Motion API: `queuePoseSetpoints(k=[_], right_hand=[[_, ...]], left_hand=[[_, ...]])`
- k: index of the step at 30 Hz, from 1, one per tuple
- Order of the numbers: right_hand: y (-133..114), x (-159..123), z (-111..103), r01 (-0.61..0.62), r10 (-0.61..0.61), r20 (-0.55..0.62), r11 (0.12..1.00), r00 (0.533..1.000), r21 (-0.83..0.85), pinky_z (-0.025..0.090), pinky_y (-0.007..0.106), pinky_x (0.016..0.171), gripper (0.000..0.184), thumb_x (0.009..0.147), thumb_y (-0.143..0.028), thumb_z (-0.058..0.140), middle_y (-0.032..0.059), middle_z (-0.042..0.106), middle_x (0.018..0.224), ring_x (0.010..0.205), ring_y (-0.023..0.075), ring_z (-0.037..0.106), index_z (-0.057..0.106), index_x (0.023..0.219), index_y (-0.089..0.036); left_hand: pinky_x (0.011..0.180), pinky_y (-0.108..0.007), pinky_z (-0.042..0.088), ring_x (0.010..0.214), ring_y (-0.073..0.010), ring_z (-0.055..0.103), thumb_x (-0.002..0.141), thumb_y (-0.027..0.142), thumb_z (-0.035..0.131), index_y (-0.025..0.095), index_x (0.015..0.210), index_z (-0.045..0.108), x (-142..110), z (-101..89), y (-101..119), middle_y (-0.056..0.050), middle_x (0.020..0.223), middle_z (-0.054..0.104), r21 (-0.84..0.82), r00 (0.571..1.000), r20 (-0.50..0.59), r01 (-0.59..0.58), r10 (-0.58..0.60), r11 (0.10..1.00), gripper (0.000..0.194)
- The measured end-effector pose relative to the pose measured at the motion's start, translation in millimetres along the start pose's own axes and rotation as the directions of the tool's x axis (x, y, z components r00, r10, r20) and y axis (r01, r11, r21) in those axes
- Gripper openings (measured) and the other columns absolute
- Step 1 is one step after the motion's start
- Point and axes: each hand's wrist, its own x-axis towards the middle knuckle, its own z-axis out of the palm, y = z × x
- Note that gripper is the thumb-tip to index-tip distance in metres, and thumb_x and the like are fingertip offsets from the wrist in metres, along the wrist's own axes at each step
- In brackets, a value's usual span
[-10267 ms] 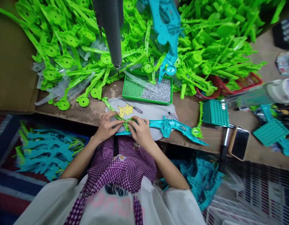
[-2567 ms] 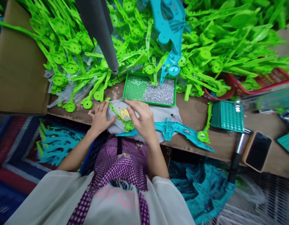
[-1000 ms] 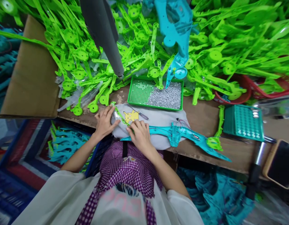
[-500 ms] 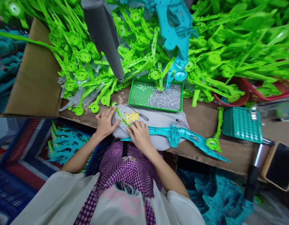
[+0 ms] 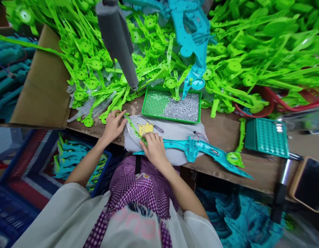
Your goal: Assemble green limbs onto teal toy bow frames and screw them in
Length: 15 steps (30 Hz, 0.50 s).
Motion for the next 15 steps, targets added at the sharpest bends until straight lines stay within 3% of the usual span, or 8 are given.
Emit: queuePoseSetpoints(k=[5,9,11,13,15], right_hand=[[3,-1,3,0.011,-0.011,-0.005,1.000,1.000,-0.009,0.040,0.039,0.089,0.032,0.103,-0.043,0.046,0.0108,0.069,0.122,0.111,0.0272,0.056,0.064,0.120,-0.022],[2,-2,4,0.014,-0.014,-0.006,0.999,1.000,-0.029,0.039,0.040,0.092,0.034,0.103,-0.043,0.047,0.0107,0.070,0.124,0.115,0.0270,0.057,0.064,0.123,-0.022],[2,-3,2,0.021,-0.021,0.003,1.000,1.000,-0.015,0.038,0.040,0.092,0.033,0.104,-0.042,0.045,0.0099,0.071,0.122,0.113,0.0262,0.058,0.064,0.123,-0.022],[1,-5,-1,0.031,-0.031,0.013,0.999,0.999,0.020,0.038,0.039,0.092,0.032,0.105,-0.042,0.044,0.0089,0.072,0.121,0.112,0.0253,0.059,0.063,0.123,-0.023],[1,-6,-4,0.040,-0.041,0.016,0.998,0.999,0.057,0.038,0.039,0.092,0.032,0.105,-0.042,0.044,0.0081,0.072,0.121,0.112,0.0248,0.060,0.062,0.122,-0.023]], left_hand=[[0.101,-0.056,0.040,0.123,-0.0407,0.050,0.101,0.048,0.038,0.018,0.142,0.057,12,-10.3,6,-0.020,0.139,0.054,0.183,0.990,0.136,-0.004,-0.021,0.983,0.055],[0.102,-0.056,0.040,0.124,-0.0402,0.049,0.098,0.046,0.045,0.017,0.125,0.066,19,-17.4,2,-0.021,0.137,0.054,0.146,0.983,0.184,-0.024,-0.003,0.989,0.045],[0.105,-0.054,0.041,0.125,-0.0375,0.050,0.094,0.046,0.054,0.017,0.114,0.069,22,-20.5,-3,-0.019,0.133,0.056,0.017,0.987,0.158,0.004,-0.007,1.000,0.038],[0.103,-0.049,0.045,0.117,-0.0326,0.056,0.087,0.047,0.064,0.018,0.108,0.068,24,-22.7,-7,-0.016,0.121,0.062,-0.227,0.989,0.141,0.079,-0.048,0.971,0.036],[0.093,-0.043,0.051,0.099,-0.0261,0.064,0.080,0.047,0.073,0.020,0.106,0.066,24,-22.7,-7,-0.010,0.103,0.068,-0.541,0.973,0.178,0.222,-0.147,0.811,0.039]])
